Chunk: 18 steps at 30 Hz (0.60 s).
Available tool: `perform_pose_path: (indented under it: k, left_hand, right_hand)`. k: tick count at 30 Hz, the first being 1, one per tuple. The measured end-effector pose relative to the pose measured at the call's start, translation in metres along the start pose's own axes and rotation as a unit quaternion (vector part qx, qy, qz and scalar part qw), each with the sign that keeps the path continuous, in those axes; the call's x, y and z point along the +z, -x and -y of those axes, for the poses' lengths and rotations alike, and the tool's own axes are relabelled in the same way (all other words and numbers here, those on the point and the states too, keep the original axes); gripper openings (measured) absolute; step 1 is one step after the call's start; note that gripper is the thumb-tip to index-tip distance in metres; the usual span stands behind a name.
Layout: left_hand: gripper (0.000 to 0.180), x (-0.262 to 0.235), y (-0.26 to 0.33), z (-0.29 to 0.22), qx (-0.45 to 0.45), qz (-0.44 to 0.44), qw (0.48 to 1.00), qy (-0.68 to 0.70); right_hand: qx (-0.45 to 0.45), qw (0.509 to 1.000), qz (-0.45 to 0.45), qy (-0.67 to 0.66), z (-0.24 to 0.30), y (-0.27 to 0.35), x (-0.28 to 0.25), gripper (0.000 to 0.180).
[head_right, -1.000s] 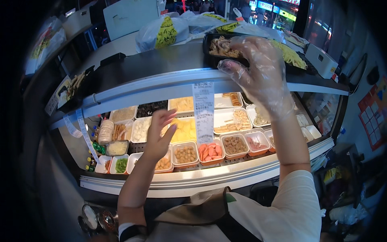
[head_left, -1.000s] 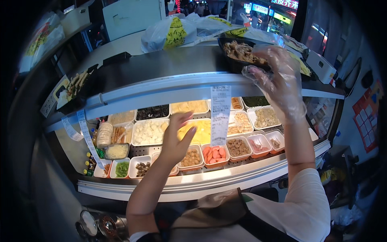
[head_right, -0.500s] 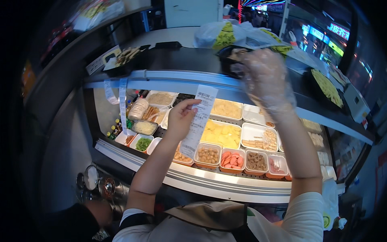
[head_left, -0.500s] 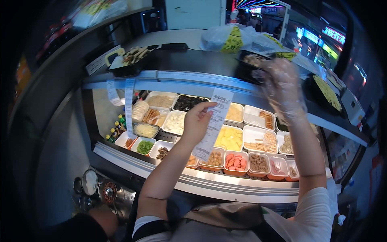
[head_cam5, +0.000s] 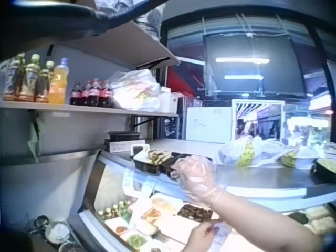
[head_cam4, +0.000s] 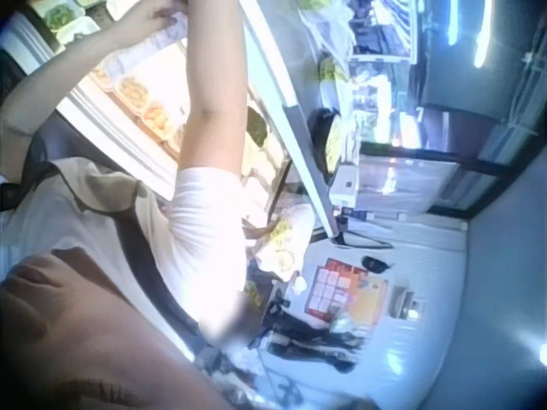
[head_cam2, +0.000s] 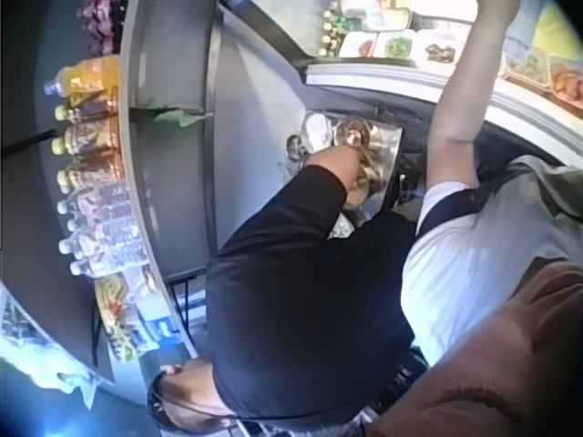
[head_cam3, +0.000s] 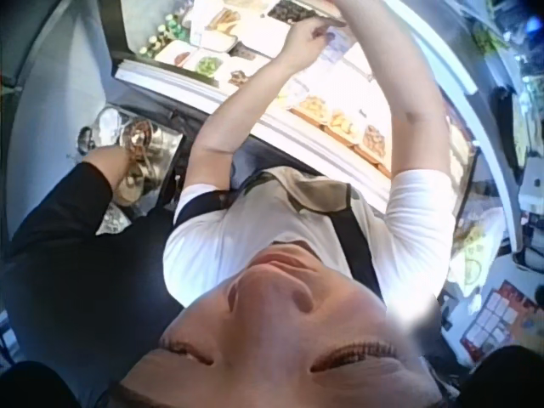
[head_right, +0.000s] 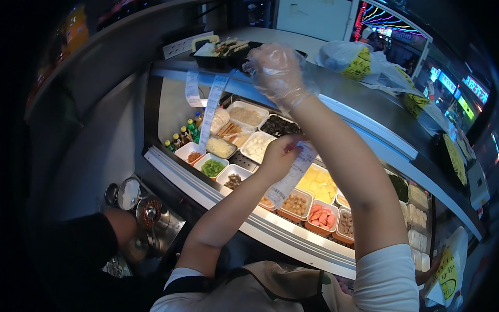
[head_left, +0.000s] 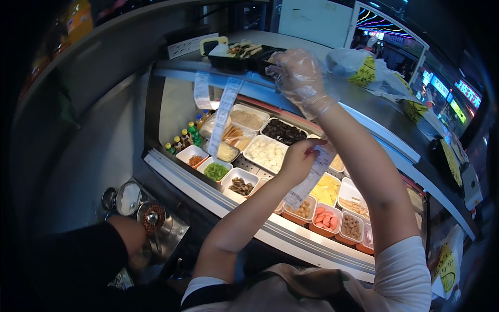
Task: The person assembles food orders by selecting various ingredients from a refrigerated display case and placing them into black plastic containers. They then seal the containers with lids, place them into white plastic bags, and hand the bags to a customer.
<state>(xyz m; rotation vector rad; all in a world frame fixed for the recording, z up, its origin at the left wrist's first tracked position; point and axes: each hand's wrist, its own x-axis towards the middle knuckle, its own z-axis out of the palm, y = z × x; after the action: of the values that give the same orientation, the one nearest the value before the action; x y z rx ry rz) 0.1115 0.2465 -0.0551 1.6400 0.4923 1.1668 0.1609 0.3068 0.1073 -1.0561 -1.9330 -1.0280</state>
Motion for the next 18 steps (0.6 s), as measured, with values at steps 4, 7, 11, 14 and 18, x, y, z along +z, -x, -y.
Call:
perform_pose_path:
  k: [4, 7, 11, 14, 18]
  left_hand:
    - [0.030, 0.001, -0.002, 0.005, 0.013, -0.008, 0.999, 0.036]
    - [0.031, 0.006, -0.005, 0.001, 0.025, -0.003, 1.000, 0.002]
    - [0.030, 0.003, -0.008, 0.019, 0.065, -0.049, 0.997, 0.000]
    - [0.030, -0.005, -0.010, 0.011, 0.051, -0.048, 0.997, -0.036]
    - [0.029, -0.003, -0.022, 0.015, 0.039, -0.035, 0.998, 0.038]
  right_hand:
    - [-0.025, 0.999, -0.027, -0.019, -0.011, -0.002, 0.030, 0.017]
    - [-0.022, 0.999, -0.021, -0.030, -0.016, -0.002, 0.026, 0.019]
    - [0.030, 0.999, -0.017, 0.023, 0.003, 0.003, -0.022, 0.032]
    - [0.111, 0.993, -0.021, -0.029, -0.011, 0.033, -0.083, 0.037]
    - [0.244, 0.957, -0.073, -0.139, -0.015, 0.092, -0.139, 0.033]
